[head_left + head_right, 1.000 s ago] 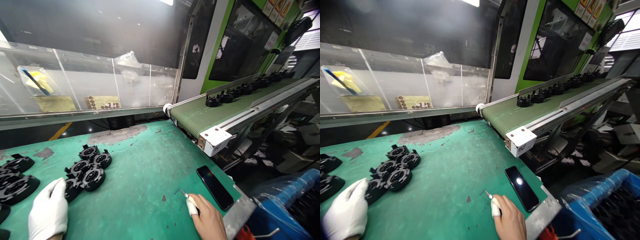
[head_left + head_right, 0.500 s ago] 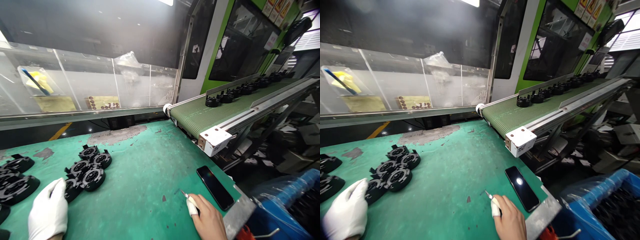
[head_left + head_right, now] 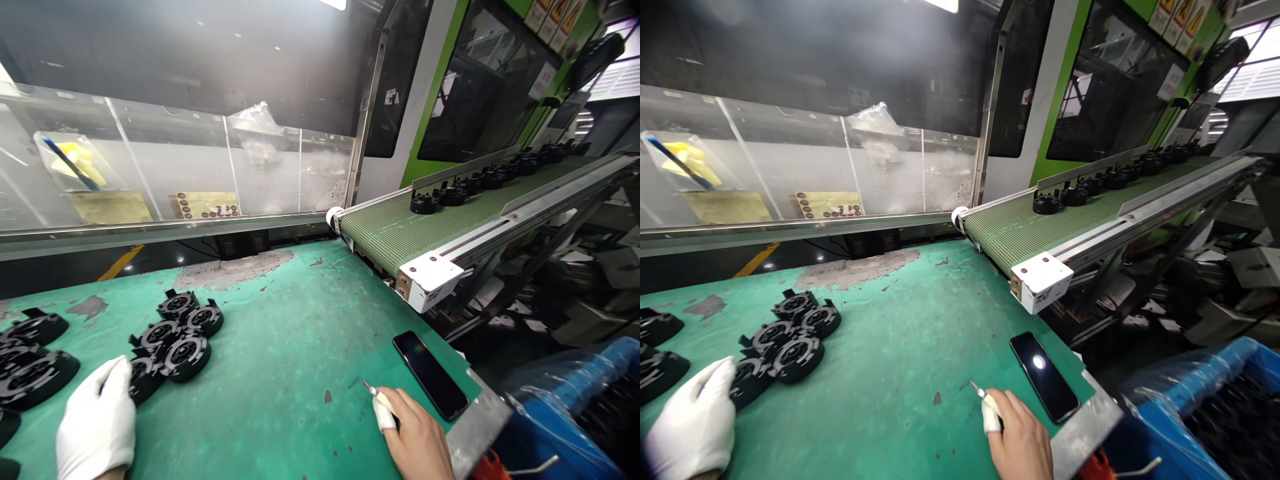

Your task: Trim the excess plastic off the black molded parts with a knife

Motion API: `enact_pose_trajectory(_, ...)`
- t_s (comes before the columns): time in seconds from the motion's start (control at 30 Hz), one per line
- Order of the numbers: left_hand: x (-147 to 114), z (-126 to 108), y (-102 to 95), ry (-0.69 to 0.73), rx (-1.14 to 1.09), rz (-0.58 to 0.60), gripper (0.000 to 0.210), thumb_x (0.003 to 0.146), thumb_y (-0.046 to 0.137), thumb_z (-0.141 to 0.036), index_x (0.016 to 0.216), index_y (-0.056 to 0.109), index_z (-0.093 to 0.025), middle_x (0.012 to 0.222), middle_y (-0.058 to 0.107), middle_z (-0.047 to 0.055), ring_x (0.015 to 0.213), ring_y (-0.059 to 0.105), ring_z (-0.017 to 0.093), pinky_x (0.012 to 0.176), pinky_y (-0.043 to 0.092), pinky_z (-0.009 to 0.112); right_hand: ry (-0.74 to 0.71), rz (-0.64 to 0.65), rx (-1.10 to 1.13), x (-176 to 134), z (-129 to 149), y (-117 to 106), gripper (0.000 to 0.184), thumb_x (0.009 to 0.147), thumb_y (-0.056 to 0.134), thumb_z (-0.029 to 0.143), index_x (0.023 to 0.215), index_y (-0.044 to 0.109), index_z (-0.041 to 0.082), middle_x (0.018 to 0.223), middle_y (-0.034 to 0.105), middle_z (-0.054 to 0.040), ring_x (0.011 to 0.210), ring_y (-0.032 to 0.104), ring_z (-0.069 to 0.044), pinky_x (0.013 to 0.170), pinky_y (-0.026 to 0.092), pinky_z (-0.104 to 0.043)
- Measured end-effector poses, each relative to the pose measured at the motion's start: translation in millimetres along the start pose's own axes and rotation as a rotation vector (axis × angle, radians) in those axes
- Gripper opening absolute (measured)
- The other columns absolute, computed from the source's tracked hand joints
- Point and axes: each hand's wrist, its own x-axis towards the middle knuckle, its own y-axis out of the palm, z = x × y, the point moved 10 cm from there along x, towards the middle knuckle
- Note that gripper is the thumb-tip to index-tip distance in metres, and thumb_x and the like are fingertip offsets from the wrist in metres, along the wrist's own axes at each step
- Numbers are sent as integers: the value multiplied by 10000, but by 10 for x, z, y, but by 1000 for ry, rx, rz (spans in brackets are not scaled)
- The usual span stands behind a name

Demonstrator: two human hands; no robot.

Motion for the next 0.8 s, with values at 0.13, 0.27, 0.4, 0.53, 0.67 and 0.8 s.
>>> enact_pose_trajectory(0.13,-5,-8,-4,-4,8,2,631,924,367,-704,1306,600,-258,1433,585,100,1353,512,336,1167,375,500,-3,25,-6,1,2,17,306,957,430,310,1139,676,301,933,721,-39,778,702,-220,604,480,-300)
enact_pose_trajectory(0.27,-9,-11,-8,-15,11,7,646,918,353,-731,1290,603,-266,1437,583,89,1353,513,339,1166,374,498,2,2,-7,1,1,0,305,960,432,322,1127,688,301,934,726,-36,778,707,-216,604,493,-298)
enact_pose_trajectory(0.4,2,-7,-4,-1,1,1,655,915,350,-740,1281,608,-262,1436,585,92,1349,517,340,1172,367,491,3,0,3,3,5,-6,311,971,424,326,1128,691,298,932,727,-40,771,707,-214,604,497,-295)
enact_pose_trajectory(0.53,5,5,3,4,1,-3,639,920,361,-722,1283,610,-259,1428,591,92,1340,523,336,1169,371,493,10,39,8,5,2,15,307,980,417,323,1141,677,299,953,726,-50,804,709,-224,620,498,-297)
enact_pose_trajectory(0.67,-6,-9,2,11,4,0,648,921,345,-734,1277,606,-260,1430,587,92,1348,517,335,1172,365,486,25,48,-3,8,-5,12,300,974,424,314,1139,674,309,948,721,-33,797,707,-220,617,489,-300)
enact_pose_trajectory(0.8,-13,-7,-6,3,5,-3,632,920,362,-724,1278,612,-267,1432,588,89,1347,518,339,1168,373,493,19,40,1,9,3,8,306,970,423,309,1137,680,301,949,722,-45,803,706,-223,620,491,-295)
